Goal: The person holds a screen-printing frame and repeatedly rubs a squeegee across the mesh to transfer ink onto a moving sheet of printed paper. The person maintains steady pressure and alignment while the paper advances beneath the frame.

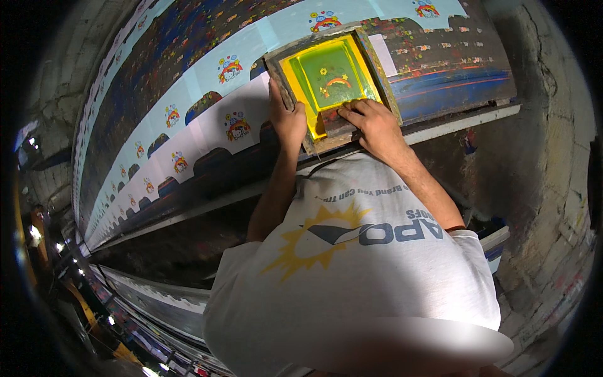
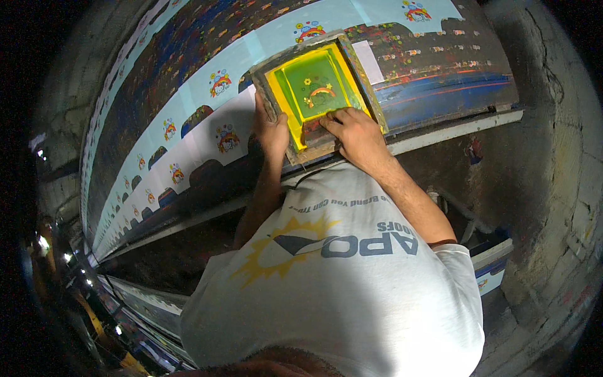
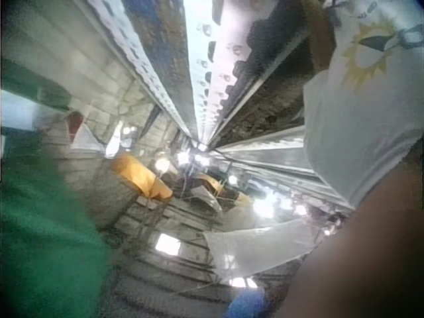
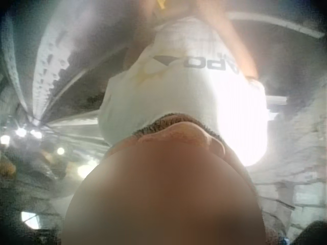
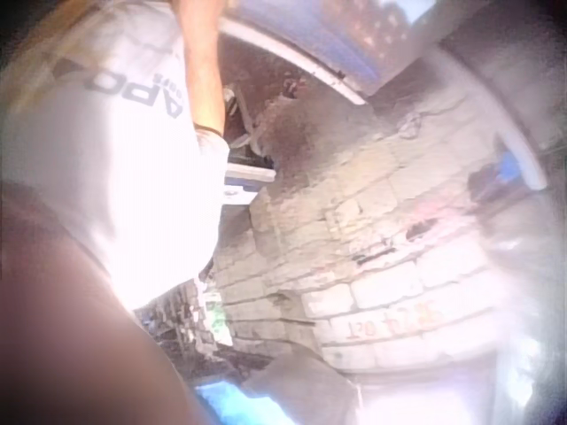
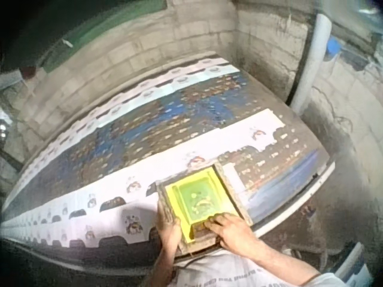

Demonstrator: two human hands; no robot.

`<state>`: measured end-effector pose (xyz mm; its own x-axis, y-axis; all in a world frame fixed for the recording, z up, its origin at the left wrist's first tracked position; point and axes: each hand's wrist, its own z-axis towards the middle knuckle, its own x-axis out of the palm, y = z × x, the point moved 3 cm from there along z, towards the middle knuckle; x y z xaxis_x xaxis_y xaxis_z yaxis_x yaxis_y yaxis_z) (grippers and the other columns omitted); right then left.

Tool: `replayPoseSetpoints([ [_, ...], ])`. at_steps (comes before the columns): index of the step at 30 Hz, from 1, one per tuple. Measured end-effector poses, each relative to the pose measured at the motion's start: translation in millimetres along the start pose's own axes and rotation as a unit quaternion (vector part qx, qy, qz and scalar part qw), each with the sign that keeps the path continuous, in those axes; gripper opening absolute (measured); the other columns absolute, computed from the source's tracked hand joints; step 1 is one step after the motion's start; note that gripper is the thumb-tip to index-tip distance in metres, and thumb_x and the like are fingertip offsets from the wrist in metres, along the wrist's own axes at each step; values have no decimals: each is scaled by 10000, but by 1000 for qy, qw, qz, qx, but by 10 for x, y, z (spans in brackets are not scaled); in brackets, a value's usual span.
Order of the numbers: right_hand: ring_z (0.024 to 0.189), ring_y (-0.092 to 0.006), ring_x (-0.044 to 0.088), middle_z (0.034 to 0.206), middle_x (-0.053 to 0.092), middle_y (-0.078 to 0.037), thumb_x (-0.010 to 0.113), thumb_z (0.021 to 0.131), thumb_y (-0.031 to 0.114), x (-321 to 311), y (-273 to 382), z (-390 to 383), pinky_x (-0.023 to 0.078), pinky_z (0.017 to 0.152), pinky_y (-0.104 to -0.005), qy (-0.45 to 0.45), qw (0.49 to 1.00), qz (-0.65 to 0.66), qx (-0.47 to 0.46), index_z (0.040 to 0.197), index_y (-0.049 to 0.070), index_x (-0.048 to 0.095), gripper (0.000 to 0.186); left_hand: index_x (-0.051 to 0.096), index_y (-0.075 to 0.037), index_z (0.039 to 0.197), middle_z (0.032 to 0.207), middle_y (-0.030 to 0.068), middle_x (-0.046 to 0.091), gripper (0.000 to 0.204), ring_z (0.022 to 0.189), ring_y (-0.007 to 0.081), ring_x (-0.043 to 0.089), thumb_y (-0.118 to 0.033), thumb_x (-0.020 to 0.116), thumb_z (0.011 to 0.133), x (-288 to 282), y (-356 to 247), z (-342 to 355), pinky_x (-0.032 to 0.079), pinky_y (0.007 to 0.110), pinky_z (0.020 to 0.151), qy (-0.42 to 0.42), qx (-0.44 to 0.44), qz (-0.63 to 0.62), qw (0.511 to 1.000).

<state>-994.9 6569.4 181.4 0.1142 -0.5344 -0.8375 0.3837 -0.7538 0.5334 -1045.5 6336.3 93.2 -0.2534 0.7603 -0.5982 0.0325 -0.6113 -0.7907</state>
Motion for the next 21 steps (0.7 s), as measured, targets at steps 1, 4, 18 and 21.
replayPoseSetpoints([
  [1, 1166, -331, 680, 1231, 732, -116, 774, 698, -54, 21, -7, 50, 573, 1009, -442, -14, 1000, 0, -9, 1300, 92, 767, 620, 334, 20, 1675, 1665, 319, 438, 887, 1547, 435, 447, 22, 685, 862, 13, 17, 7, 364, 428, 1274, 20, -25, -33, 999],
  [4, 1151, -348, 677, 1207, 729, -122, 787, 723, -4, 84, -116, 341, 560, 1017, -463, -32, 999, -12, -23, 1268, 82, 768, 552, 315, 40, 1677, 1669, 320, 431, 905, 1563, 431, 425, 23, 695, 856, 22, 32, 15, 350, 420, 1283, 12, 14, -47, 999],
  [18, 1061, -388, 760, 1102, 798, -180, 792, 875, 122, 34, -667, 1706, 604, 942, -527, 48, 996, -59, -39, 1302, 140, 783, 427, 420, 91, 1609, 1654, 318, 448, 797, 1558, 427, 432, -18, 706, 872, -20, -22, -14, 358, 443, 1293, -19, 42, -24, 999],
  [21, 1053, -390, 762, 1099, 797, -187, 794, 874, 132, 79, -677, 1761, 605, 935, -524, 44, 995, -83, -28, 1298, 135, 783, 424, 431, 77, 1612, 1644, 292, 480, 802, 1542, 395, 468, -17, 739, 877, -25, -25, -6, 377, 423, 1278, -31, 55, -9, 998],
])
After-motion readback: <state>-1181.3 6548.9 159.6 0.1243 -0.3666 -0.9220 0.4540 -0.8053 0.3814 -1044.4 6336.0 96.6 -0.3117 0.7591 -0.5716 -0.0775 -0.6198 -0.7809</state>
